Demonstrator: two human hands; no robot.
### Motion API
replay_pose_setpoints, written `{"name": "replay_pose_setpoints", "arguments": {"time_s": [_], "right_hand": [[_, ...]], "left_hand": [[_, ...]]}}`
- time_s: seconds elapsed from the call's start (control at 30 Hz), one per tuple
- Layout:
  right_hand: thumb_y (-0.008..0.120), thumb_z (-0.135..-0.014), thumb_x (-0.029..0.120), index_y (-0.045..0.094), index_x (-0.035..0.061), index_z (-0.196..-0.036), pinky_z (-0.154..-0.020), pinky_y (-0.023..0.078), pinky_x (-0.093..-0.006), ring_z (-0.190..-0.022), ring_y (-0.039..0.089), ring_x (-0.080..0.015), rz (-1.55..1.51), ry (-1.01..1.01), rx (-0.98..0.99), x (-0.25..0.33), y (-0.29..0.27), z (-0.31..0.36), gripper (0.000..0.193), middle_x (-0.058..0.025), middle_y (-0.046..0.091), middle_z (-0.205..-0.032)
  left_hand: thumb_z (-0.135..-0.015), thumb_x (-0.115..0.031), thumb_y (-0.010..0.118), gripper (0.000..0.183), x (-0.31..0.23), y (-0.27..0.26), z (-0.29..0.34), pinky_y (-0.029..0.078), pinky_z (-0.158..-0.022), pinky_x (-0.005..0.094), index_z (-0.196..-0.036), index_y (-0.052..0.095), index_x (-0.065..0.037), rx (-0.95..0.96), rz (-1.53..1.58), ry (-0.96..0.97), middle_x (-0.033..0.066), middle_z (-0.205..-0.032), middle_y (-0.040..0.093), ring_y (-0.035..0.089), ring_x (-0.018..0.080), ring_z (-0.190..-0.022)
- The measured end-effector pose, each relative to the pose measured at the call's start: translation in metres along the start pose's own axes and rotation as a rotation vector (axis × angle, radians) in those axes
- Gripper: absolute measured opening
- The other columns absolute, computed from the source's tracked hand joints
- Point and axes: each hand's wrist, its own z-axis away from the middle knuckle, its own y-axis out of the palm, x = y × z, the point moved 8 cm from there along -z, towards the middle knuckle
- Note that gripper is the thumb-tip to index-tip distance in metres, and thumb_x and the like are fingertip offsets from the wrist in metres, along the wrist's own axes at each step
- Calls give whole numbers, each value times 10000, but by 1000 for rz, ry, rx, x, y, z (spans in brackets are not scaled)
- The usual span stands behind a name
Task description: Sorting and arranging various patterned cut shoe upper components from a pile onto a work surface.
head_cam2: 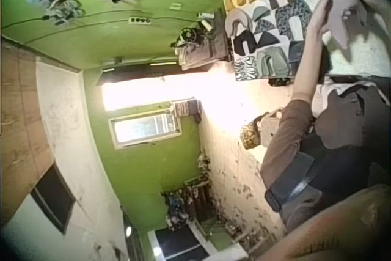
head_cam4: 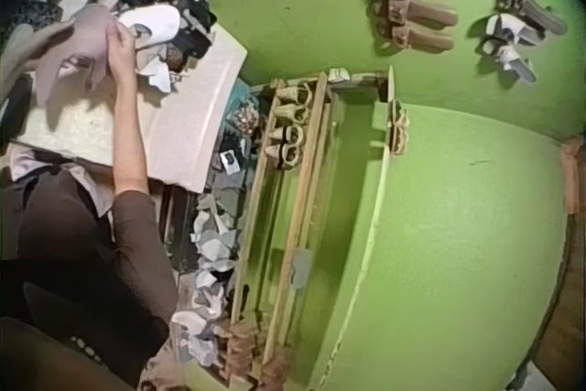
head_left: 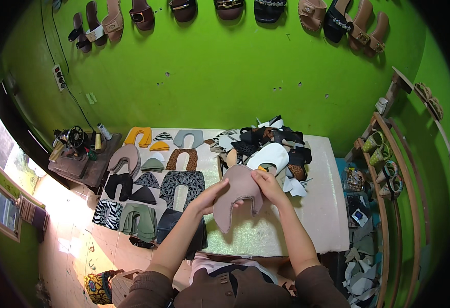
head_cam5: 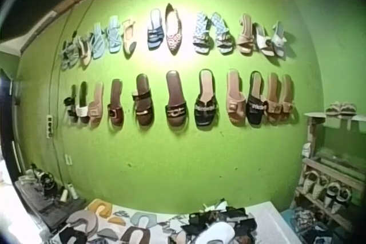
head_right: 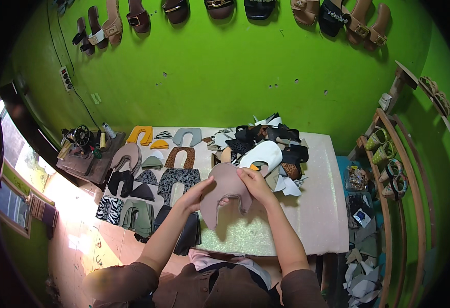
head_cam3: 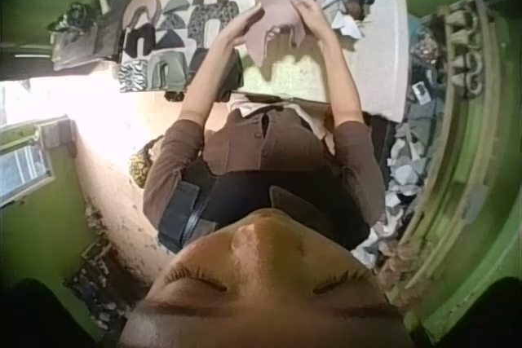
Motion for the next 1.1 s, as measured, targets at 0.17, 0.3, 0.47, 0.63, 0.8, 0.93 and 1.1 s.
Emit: {"name": "replay_pose_setpoints", "arguments": {"time_s": [0.17,0.3,0.47,0.63,0.8,0.93,1.1], "right_hand": [[663,-777,232,486,-30,-1149,-810,420,-234,-907,534,-104,-210,182,161,-17,21,7,488,-60,569,-1024],[693,-748,204,467,-23,-1169,-813,423,-228,-928,535,-115,-280,237,245,-40,27,8,529,-65,563,-1042],[657,-770,127,465,-3,-1145,-757,469,-256,-860,568,-139,-443,324,209,-55,54,6,440,-63,585,-965],[620,-792,91,480,2,-1112,-739,488,-277,-840,592,-167,-487,398,149,-88,70,-6,361,-89,590,-969],[583,-806,50,476,-4,-1117,-764,495,-291,-864,595,-180,-510,431,72,-103,92,-20,334,-103,589,-994],[541,-818,17,447,-19,-1151,-789,492,-301,-910,580,-193,-577,449,50,-114,113,-36,348,-117,567,-1036],[470,-838,-1,362,-11,-1235,-838,474,-365,-963,562,-238,-861,416,124,-118,175,-64,412,-147,525,-1101]], "left_hand": [[-904,-365,399,543,1,-16,7,534,-718,342,-1271,271,16,28,51,33,232,-1118,488,605,302,-852],[-898,-327,404,538,-1,-25,14,506,-788,388,-1274,270,33,54,169,68,258,-1171,442,558,357,-960],[-861,-280,455,556,1,-45,27,401,-913,478,-1291,270,19,126,482,100,272,-1258,356,400,413,-1145],[-822,-185,495,576,8,-73,42,291,-993,522,-1311,255,0,113,614,99,232,-1301,337,297,389,-1235],[-822,-63,458,537,12,-112,62,223,-1033,521,-1307,243,20,-29,567,119,193,-1308,347,295,293,-1259],[-835,-14,436,495,0,-151,79,269,-1032,471,-1295,259,35,-57,533,157,195,-1281,382,344,288,-1230],[-846,-14,429,470,-30,-199,112,300,-1028,412,-1290,279,22,-113,653,155,189,-1275,393,382,269,-1208]]}}
